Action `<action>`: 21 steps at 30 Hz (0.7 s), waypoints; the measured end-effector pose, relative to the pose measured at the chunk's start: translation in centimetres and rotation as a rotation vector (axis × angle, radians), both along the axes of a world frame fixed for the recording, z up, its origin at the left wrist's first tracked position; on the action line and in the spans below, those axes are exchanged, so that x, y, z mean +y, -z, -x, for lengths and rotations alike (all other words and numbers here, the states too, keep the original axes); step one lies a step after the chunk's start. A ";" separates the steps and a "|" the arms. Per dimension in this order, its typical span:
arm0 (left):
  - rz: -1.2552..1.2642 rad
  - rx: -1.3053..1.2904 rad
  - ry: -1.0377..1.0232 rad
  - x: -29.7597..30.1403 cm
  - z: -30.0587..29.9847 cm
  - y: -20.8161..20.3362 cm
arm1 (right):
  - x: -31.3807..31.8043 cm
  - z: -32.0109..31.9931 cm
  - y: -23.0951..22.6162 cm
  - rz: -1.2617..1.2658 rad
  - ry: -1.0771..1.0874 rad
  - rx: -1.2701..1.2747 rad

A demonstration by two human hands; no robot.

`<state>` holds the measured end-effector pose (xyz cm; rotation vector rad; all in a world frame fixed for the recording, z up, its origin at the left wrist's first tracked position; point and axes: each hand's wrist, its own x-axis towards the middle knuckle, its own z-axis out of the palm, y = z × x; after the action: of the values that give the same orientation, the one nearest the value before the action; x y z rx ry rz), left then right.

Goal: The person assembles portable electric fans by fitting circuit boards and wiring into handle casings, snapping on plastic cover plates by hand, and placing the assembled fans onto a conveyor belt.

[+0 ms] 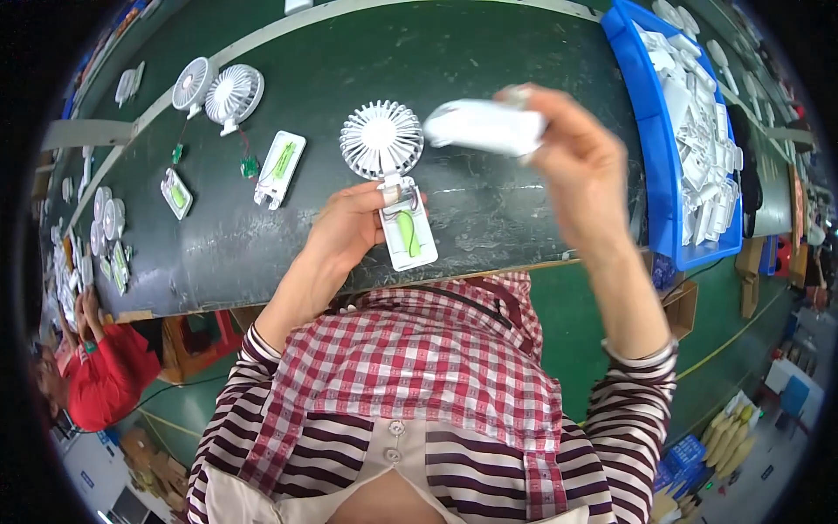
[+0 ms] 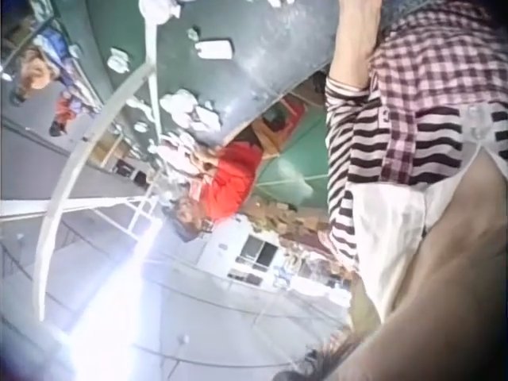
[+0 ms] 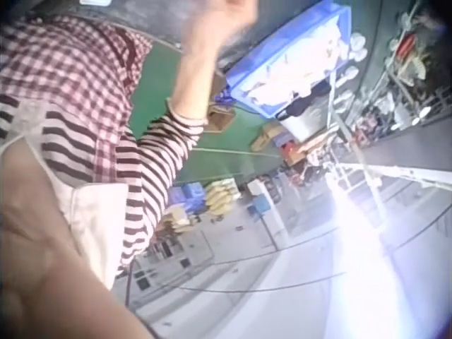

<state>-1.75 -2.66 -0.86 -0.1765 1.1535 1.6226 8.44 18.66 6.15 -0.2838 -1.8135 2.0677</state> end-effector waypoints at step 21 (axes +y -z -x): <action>-0.046 -0.065 -0.152 -0.2 -1.5 -0.5 | -8.8 -1.0 0.2 -1.212 0.030 -0.332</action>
<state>-0.28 -2.84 -0.31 -0.2906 1.0733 1.7620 9.46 9.91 5.92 -0.2886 -2.8228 0.6153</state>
